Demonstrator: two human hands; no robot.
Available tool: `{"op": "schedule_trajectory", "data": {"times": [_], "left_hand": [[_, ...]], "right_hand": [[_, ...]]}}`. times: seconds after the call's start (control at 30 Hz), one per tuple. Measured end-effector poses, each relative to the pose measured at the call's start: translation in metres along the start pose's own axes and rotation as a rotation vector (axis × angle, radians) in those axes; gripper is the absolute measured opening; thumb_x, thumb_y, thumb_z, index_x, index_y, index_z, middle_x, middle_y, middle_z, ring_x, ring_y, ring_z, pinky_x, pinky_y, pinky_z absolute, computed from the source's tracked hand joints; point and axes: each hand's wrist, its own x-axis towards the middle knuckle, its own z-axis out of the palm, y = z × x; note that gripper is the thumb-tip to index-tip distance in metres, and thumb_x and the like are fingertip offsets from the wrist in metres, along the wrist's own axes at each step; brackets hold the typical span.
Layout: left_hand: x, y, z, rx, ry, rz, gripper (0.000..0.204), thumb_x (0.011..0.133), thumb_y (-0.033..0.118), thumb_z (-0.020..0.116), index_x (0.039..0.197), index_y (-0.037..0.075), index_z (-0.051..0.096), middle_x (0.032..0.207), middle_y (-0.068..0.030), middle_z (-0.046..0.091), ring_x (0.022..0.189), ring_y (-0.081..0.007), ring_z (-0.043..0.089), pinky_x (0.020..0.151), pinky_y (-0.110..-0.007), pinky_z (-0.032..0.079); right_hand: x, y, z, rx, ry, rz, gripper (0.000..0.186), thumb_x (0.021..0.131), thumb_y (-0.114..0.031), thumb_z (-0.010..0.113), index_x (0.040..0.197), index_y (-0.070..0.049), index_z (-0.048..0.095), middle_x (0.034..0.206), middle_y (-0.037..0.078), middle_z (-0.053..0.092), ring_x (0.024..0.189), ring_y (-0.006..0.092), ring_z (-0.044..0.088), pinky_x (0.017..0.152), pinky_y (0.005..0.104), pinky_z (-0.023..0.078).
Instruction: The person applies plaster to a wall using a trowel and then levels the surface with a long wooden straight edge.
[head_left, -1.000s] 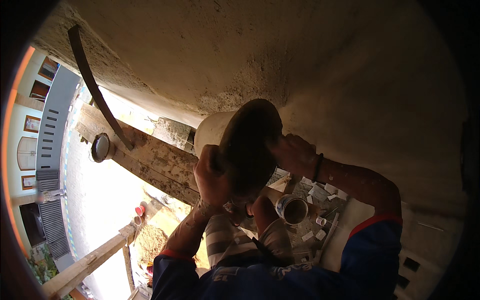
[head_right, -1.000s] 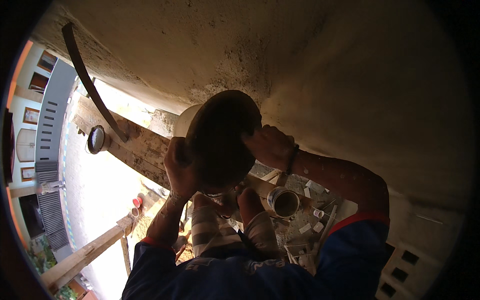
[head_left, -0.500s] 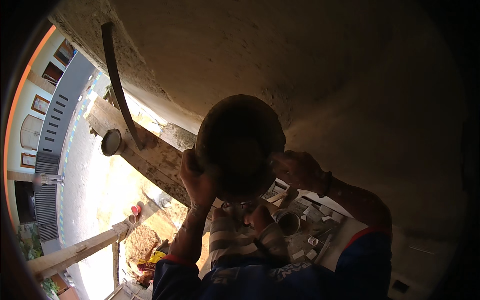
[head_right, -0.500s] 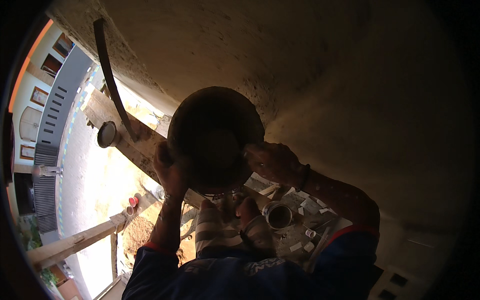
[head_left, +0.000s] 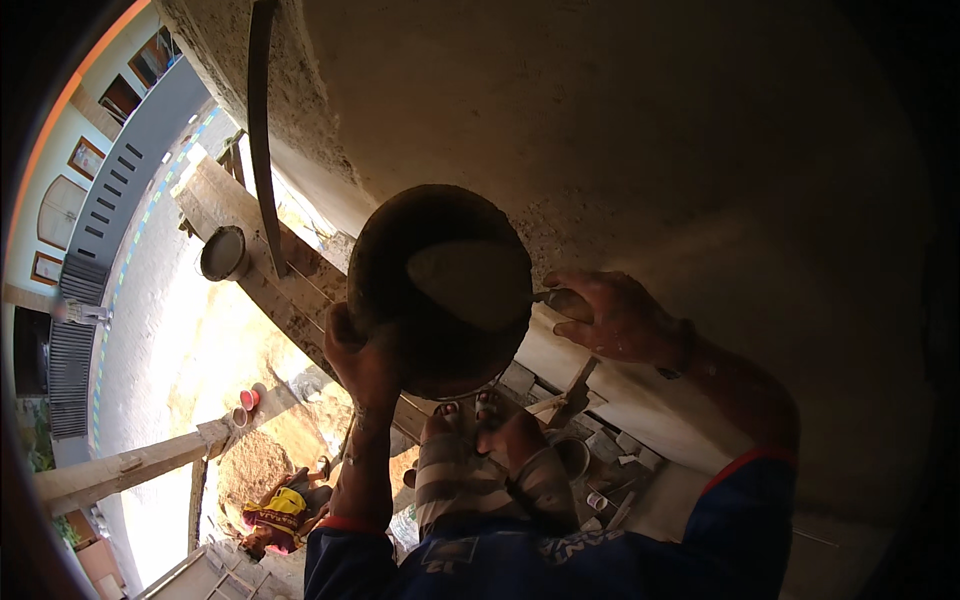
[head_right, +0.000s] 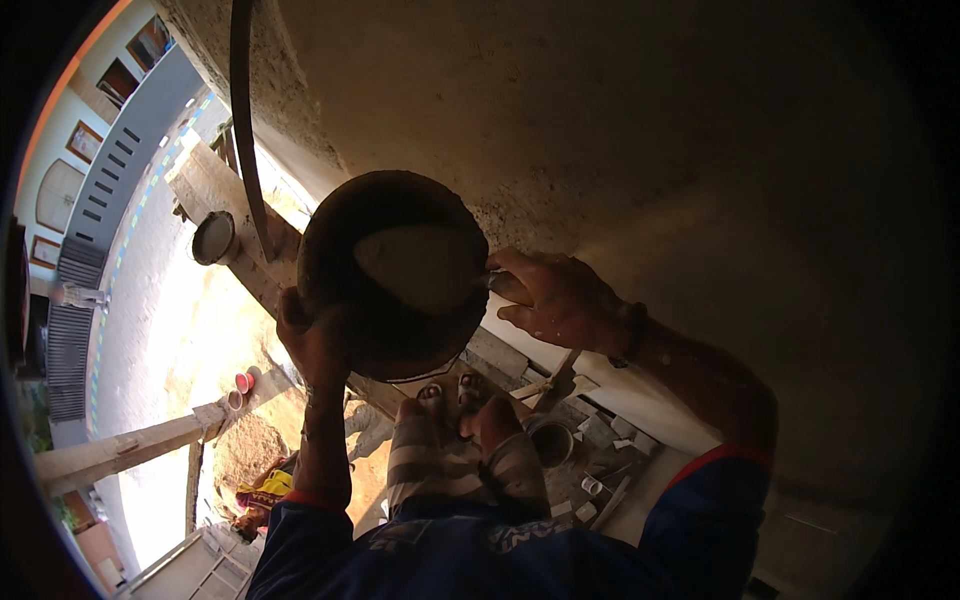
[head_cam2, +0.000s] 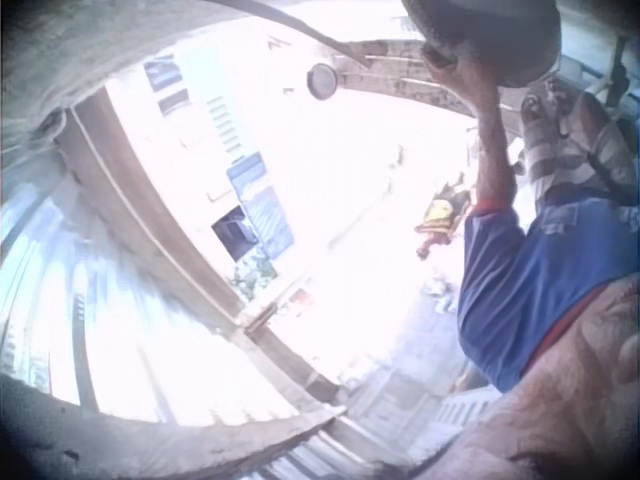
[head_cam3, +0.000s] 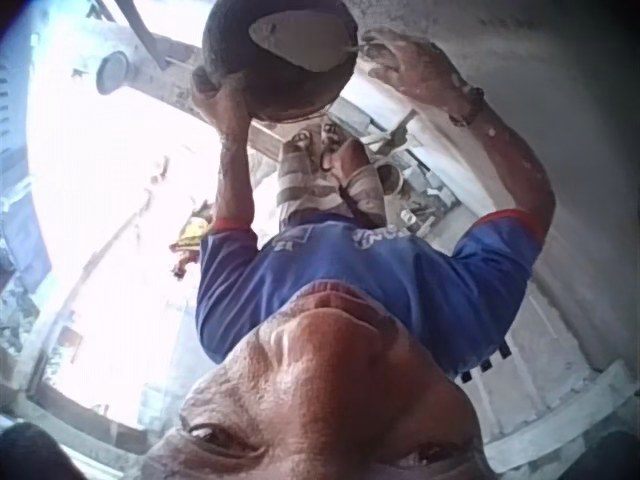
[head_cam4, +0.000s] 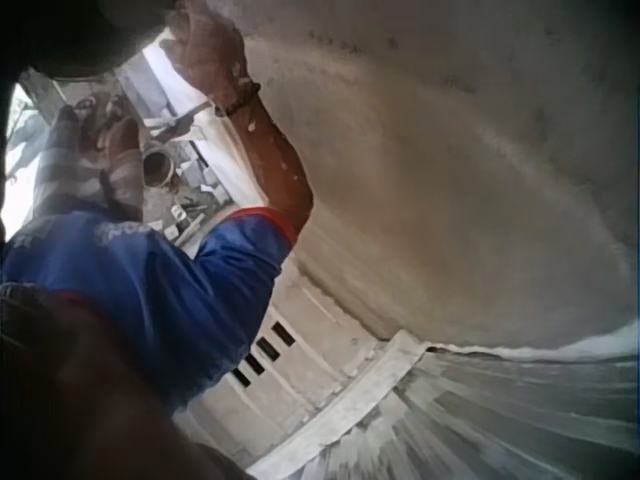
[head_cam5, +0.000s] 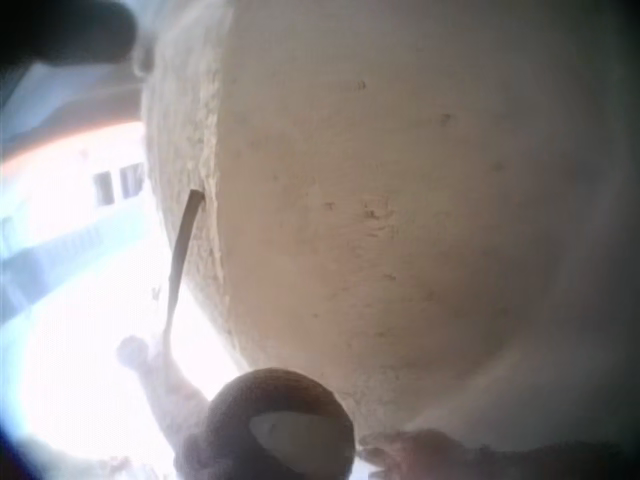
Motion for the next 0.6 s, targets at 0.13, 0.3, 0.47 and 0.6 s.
{"op": "schedule_trajectory", "data": {"times": [0.13, 0.3, 0.47, 0.6], "left_hand": [[0.005, -0.024, -0.037, 0.059, 0.079, -0.029, 0.022, 0.067, 0.001, 0.062, 0.086, 0.002, 0.053, 0.081, -0.0007, 0.056, 0.075, -0.0084, 0.049, 0.070, -0.023, 0.043], [0.007, -0.050, -0.072, 0.025, 0.180, -0.022, 0.019, 0.065, -0.001, 0.057, 0.083, 0.000, 0.050, 0.078, -0.0017, 0.051, 0.072, -0.0096, 0.045, 0.070, -0.024, 0.041], [0.006, -0.055, -0.085, 0.123, 0.200, -0.020, 0.015, 0.065, 0.000, 0.054, 0.078, 0.000, 0.047, 0.074, -0.0002, 0.046, 0.070, -0.0097, 0.041, 0.066, -0.023, 0.038], [0.004, -0.033, -0.076, 0.230, 0.184, -0.003, 0.016, 0.063, 0.002, 0.053, 0.075, 0.002, 0.042, 0.068, -0.0014, 0.039, 0.066, -0.0121, 0.037, 0.062, -0.025, 0.036]], "right_hand": [[-0.002, -0.026, -0.022, 0.060, -0.012, -0.130, 0.040, 0.076, -0.018, 0.067, 0.110, -0.003, 0.055, 0.091, 0.017, 0.063, 0.084, 0.0326, 0.063, 0.077, 0.0400, 0.048], [0.011, -0.005, -0.026, 0.320, -0.265, -0.161, 0.041, 0.076, -0.018, 0.070, 0.111, -0.002, 0.057, 0.092, 0.015, 0.065, 0.082, 0.0266, 0.064, 0.075, 0.0369, 0.048], [0.059, 0.033, -0.085, -0.203, 0.782, -0.177, 0.037, 0.086, -0.024, 0.064, 0.113, 0.000, 0.057, 0.093, 0.012, 0.064, 0.083, 0.0225, 0.062, 0.075, 0.0336, 0.048], [-0.008, 0.034, -0.141, -0.073, 0.701, 0.131, 0.042, 0.084, -0.028, 0.064, 0.115, 0.000, 0.056, 0.089, 0.008, 0.061, 0.082, 0.0186, 0.058, 0.075, 0.0317, 0.046]]}}
